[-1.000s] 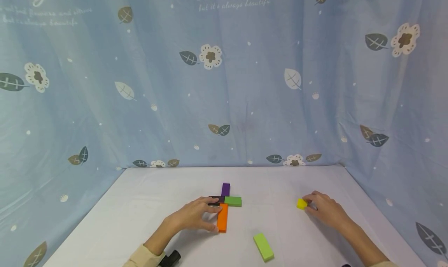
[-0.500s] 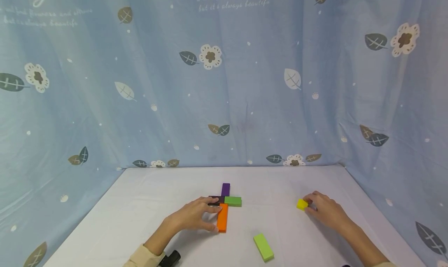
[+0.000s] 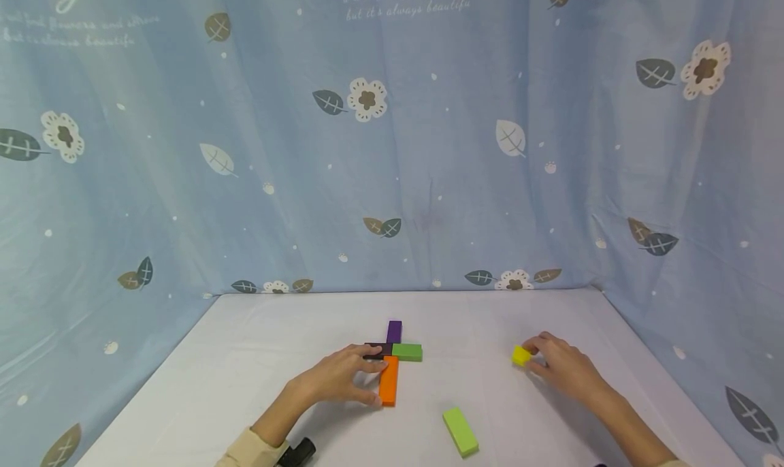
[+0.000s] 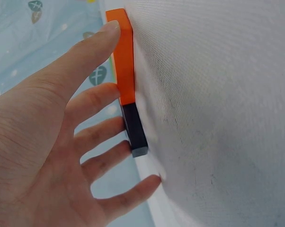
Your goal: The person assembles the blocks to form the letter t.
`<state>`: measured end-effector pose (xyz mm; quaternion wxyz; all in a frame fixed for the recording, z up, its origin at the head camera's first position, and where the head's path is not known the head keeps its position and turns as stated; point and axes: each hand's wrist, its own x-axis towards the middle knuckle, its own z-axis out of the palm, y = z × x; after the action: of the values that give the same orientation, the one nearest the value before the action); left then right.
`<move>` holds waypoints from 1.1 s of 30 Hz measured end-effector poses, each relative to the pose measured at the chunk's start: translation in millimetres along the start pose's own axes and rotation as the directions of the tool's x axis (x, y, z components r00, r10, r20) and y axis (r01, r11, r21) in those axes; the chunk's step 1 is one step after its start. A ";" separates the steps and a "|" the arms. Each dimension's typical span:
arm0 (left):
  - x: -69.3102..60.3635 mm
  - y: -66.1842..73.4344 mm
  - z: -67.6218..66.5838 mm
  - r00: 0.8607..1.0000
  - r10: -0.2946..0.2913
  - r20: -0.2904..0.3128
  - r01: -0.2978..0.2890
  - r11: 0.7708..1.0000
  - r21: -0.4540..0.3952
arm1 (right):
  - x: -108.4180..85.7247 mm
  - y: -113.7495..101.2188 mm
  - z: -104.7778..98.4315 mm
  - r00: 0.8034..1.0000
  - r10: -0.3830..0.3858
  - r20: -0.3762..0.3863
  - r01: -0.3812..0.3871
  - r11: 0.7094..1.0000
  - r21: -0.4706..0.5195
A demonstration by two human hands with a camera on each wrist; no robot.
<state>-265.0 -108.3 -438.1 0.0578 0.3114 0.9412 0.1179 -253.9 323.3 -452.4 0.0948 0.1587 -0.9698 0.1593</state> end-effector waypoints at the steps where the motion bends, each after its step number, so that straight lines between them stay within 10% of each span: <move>1: 0.1 -0.1 0.0 1.000 0.000 0.001 0.000 1.000 -0.001 | 0.3 -1.5 -0.3 1.000 -0.005 -0.001 0.005 1.000 0.000; 33: 1.2 -2.7 1.3 1.000 0.012 -0.001 -0.012 1.000 0.000 | -0.4 -63.3 2.9 0.990 -0.139 -0.018 0.140 0.990 0.023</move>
<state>-267.3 -109.4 -440.1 0.0569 0.3170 0.9393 0.1183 -232.5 265.6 -437.5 0.1118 0.2259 -0.9535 0.1652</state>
